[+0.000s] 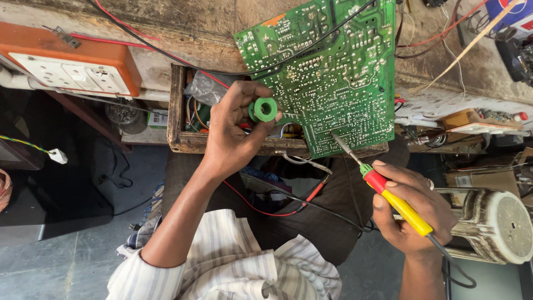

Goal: The person sits on the floor and uses a soldering iron and solder wire to apply solder to various points on a green circuit board. The person holds the board with one hand and manipulates the tools with the other, moving across different sections of the board.

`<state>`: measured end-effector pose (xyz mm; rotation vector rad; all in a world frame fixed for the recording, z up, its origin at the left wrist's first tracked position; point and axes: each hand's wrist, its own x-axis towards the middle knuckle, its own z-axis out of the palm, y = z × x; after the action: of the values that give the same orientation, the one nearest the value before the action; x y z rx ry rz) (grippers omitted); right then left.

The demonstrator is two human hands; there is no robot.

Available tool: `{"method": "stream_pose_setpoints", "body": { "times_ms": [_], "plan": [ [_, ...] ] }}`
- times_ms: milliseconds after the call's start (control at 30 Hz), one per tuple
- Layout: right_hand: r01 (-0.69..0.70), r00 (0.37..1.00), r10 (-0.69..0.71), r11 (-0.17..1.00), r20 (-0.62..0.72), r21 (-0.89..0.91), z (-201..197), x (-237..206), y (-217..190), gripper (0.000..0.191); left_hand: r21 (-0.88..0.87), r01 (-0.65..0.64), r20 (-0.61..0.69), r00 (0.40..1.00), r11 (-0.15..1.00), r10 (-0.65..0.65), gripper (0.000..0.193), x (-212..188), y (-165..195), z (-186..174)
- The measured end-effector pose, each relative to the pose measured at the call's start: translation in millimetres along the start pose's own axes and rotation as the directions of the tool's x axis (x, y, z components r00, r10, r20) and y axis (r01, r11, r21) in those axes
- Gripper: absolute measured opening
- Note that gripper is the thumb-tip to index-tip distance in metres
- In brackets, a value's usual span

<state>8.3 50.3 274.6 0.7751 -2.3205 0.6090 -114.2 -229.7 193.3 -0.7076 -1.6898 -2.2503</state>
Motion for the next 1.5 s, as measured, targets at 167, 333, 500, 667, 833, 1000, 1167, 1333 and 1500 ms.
{"method": "stream_pose_setpoints", "body": {
  "times_ms": [167,333,500,667,833,1000,1167,1333,1500],
  "plan": [
    [0.041,0.999,-0.041,0.999,0.004,-0.018,1.6,-0.4,1.2,0.024,0.015,-0.005,0.001,1.0,1.0,0.005,0.039,1.0,-0.2,0.5],
    [0.056,0.998,-0.056,0.998,0.0,-0.004,2.5,-0.3,2.6,0.024,0.012,0.003,0.002,1.0,1.0,-0.003,0.038,0.1,-2.0,1.3],
    [-0.016,1.0,0.017,0.999,-0.014,0.043,1.0,-1.8,0.8,0.023,0.007,0.005,-0.006,1.0,1.0,-0.005,0.039,-1.1,-2.3,1.5],
    [-0.054,0.998,0.056,0.997,-0.029,0.06,0.5,-1.7,0.3,0.022,-0.009,0.017,0.004,1.0,1.0,-0.017,0.038,-0.4,-1.6,1.1],
    [-0.052,0.998,0.055,0.996,-0.031,0.075,-0.4,-2.4,0.3,0.022,0.0,0.007,0.006,1.0,1.0,-0.007,0.039,0.3,-1.3,1.8],
    [-0.045,0.998,0.047,0.997,-0.035,0.057,0.4,-4.0,0.9,0.023,0.02,-0.011,0.011,1.0,1.0,0.011,0.04,-0.7,-1.0,1.0],
    [-0.051,0.998,0.053,0.997,-0.037,0.065,1.3,-4.1,0.8,0.023,0.015,0.002,0.012,1.0,1.0,-0.002,0.039,-0.8,-0.9,0.9],
    [-0.044,0.998,0.046,0.997,-0.034,0.06,0.7,-2.9,0.8,0.023,-0.009,-0.006,0.016,1.0,1.0,0.006,0.039,-0.2,-1.7,0.4],
    [-0.052,0.998,0.054,0.997,-0.035,0.063,1.3,-2.6,1.3,0.022,0.022,-0.006,0.01,1.0,1.0,0.006,0.04,-0.3,-2.2,0.7]
  ]
}}
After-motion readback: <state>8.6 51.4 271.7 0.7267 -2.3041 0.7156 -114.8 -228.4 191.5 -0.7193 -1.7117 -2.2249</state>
